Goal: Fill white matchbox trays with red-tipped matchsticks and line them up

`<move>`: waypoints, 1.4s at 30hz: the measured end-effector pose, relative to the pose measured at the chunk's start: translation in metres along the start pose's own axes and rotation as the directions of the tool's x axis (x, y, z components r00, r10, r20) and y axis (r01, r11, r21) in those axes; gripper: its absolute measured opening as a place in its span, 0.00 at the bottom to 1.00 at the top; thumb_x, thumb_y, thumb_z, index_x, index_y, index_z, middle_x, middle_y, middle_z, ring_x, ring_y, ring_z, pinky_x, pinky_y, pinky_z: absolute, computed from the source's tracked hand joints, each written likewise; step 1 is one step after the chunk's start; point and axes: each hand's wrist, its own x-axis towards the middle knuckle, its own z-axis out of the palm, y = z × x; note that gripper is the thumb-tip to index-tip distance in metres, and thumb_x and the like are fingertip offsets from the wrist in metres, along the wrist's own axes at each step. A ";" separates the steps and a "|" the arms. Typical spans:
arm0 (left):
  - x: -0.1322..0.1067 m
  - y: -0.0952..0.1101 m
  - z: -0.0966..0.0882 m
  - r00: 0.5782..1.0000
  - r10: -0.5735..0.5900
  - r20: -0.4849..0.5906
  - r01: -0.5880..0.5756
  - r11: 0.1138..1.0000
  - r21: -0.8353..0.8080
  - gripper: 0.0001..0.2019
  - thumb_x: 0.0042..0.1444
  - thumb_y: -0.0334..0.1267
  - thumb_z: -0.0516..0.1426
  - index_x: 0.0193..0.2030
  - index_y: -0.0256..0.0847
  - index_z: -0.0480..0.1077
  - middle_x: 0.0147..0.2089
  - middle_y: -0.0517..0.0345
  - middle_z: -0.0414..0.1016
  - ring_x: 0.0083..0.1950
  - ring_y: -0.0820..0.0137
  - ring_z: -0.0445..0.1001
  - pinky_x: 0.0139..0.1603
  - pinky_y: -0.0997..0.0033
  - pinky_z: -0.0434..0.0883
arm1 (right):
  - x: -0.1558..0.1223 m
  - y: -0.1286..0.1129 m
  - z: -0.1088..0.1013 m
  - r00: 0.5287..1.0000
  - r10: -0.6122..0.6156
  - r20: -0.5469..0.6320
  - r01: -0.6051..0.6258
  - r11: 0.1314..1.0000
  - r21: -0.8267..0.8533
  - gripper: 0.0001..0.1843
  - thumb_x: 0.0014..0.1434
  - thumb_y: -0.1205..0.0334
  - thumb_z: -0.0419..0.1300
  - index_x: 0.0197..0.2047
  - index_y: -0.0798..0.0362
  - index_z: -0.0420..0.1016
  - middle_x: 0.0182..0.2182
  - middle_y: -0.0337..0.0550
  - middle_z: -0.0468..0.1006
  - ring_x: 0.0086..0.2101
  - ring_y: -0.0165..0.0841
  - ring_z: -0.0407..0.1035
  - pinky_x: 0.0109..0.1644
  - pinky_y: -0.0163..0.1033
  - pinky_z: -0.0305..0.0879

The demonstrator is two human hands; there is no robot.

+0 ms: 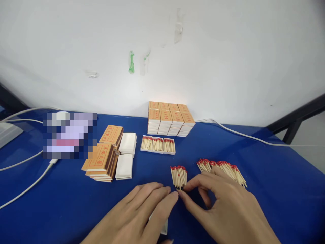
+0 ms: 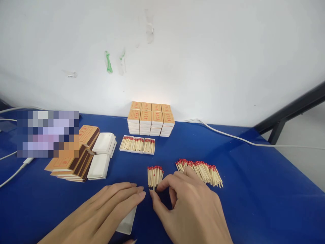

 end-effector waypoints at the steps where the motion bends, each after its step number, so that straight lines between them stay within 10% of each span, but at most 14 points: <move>1: 0.000 0.000 0.000 1.000 -0.001 0.002 0.001 1.000 -0.002 0.22 0.80 0.37 0.51 0.75 0.34 0.65 0.70 0.46 0.80 0.71 0.56 0.78 0.72 0.55 0.76 | -0.001 0.000 0.000 1.000 -0.005 -0.003 0.005 1.000 -0.010 0.08 0.62 0.54 0.69 0.31 0.42 0.81 0.22 0.35 0.75 0.26 0.35 0.74 0.24 0.37 0.64; 31: -0.002 -0.005 -0.001 0.999 0.014 0.050 -0.014 1.000 0.019 0.33 0.73 0.43 0.60 0.79 0.31 0.61 0.81 0.46 0.66 0.78 0.56 0.71 0.75 0.59 0.72 | 0.015 -0.004 -0.010 0.981 0.196 -0.011 -0.184 0.940 0.286 0.21 0.68 0.48 0.64 0.23 0.45 0.77 0.18 0.35 0.71 0.22 0.33 0.69 0.28 0.40 0.62; 42: -0.001 -0.004 -0.003 0.994 0.069 0.082 -0.074 0.996 0.048 0.34 0.68 0.31 0.58 0.79 0.30 0.61 0.83 0.42 0.59 0.81 0.54 0.66 0.79 0.55 0.65 | 0.016 -0.007 -0.008 0.987 0.129 0.095 -0.153 0.931 0.330 0.19 0.72 0.50 0.58 0.30 0.44 0.77 0.21 0.35 0.74 0.25 0.34 0.70 0.33 0.43 0.64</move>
